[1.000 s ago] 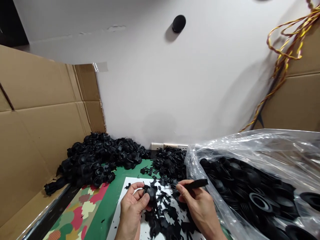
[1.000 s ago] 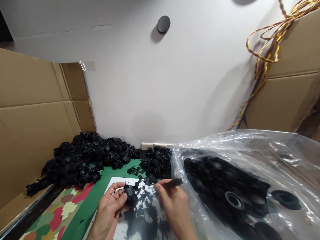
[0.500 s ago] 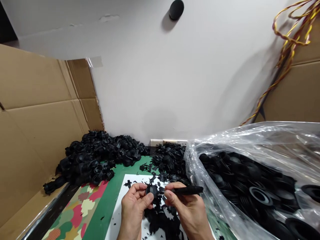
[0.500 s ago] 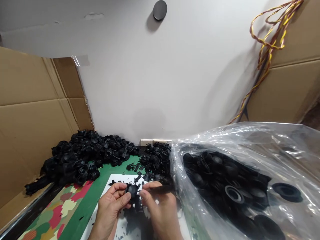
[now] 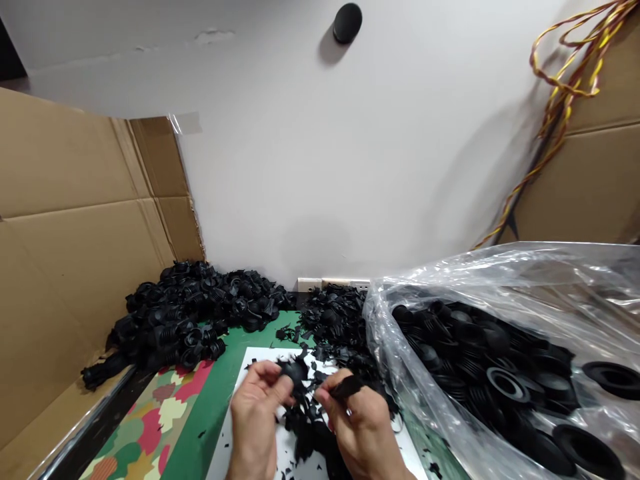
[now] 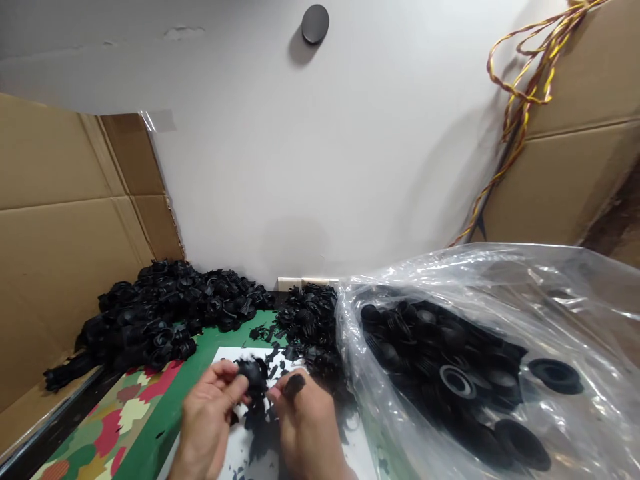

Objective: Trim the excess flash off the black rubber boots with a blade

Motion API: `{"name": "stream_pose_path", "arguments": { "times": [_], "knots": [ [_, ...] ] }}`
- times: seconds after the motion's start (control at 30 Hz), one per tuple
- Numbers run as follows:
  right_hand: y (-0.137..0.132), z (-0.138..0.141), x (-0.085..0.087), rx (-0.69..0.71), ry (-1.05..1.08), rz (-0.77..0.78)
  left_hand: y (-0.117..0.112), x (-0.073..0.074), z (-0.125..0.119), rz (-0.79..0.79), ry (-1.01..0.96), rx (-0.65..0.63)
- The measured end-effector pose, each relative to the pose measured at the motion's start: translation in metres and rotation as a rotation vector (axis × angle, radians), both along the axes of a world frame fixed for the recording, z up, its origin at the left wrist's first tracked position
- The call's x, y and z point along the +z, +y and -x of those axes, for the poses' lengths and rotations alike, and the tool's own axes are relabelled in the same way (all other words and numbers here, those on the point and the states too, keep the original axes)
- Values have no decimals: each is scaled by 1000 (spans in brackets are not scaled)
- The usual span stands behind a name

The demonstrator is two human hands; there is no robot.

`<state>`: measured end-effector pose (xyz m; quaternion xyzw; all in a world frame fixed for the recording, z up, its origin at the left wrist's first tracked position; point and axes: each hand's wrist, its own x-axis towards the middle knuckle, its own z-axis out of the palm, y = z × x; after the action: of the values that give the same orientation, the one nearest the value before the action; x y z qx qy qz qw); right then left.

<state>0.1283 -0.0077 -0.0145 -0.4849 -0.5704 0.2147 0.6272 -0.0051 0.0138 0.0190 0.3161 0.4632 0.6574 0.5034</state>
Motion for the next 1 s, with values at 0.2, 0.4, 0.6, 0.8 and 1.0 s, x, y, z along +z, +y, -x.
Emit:
{"name": "stream_pose_path", "arguments": {
  "times": [0.2, 0.4, 0.6, 0.8, 1.0],
  "knots": [
    [6, -8, 0, -25, 9, 158, 7, 7, 11, 23, -129, 46],
    [6, -12, 10, 17, 87, 178, 1, 2, 6, 59, -87, -21],
    [2, -14, 16, 5, 285, 165, -1, -7, 3, 19, 7, -110],
    [3, -10, 6, 1, 426, 139, -6, -7, -10, -19, 81, -76],
    [2, -7, 10, 16, 406, 103, -9, -6, -14, -27, 128, -103]
  ]
}}
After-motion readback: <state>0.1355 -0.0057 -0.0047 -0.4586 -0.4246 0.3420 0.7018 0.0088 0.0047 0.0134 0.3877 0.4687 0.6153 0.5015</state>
